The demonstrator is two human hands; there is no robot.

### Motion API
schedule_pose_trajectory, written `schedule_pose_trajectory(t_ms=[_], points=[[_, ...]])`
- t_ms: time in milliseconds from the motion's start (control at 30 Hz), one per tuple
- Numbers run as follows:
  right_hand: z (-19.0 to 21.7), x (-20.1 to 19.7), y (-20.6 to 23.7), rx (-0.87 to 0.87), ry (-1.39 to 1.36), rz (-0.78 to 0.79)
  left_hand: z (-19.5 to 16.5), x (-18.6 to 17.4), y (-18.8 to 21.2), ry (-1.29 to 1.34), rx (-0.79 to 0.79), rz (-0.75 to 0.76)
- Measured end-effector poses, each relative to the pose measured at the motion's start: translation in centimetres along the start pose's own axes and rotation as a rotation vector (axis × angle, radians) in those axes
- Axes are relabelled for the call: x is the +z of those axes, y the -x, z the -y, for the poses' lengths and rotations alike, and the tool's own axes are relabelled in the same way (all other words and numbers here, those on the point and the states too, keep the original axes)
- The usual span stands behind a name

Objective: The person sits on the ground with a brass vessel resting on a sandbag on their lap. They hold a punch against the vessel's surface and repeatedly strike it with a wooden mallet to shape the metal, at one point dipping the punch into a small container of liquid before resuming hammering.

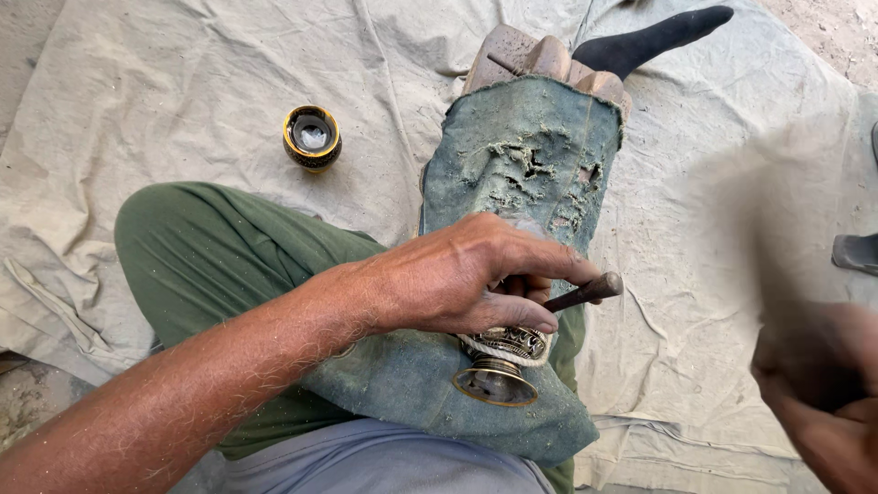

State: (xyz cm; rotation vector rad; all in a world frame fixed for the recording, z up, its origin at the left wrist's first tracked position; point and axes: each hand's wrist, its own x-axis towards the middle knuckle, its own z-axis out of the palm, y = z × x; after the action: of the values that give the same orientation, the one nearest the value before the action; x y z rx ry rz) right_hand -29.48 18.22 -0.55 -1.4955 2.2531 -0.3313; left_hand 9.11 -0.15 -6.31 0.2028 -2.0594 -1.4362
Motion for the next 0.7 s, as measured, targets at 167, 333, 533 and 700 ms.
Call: schedule_pose_trajectory(t_ms=[167,333,533,700], points=[[0.4,-1.1,-1.0,-0.044,0.161,-0.011,-0.3,0.5,0.7,0.002,-0.153,-0.101],[3.6,-1.4,-1.9,-0.076,0.245,0.004,-0.8,0.9,1.3,0.021,-0.229,-0.169],[5.1,-2.1,-1.6,-0.049,0.46,0.043,-0.2,1.1,2.0,0.042,-0.231,-0.176],[2.7,-2.5,-1.4,-0.102,0.16,-0.019,0.8,0.4,2.6,0.113,-0.093,-0.142]])
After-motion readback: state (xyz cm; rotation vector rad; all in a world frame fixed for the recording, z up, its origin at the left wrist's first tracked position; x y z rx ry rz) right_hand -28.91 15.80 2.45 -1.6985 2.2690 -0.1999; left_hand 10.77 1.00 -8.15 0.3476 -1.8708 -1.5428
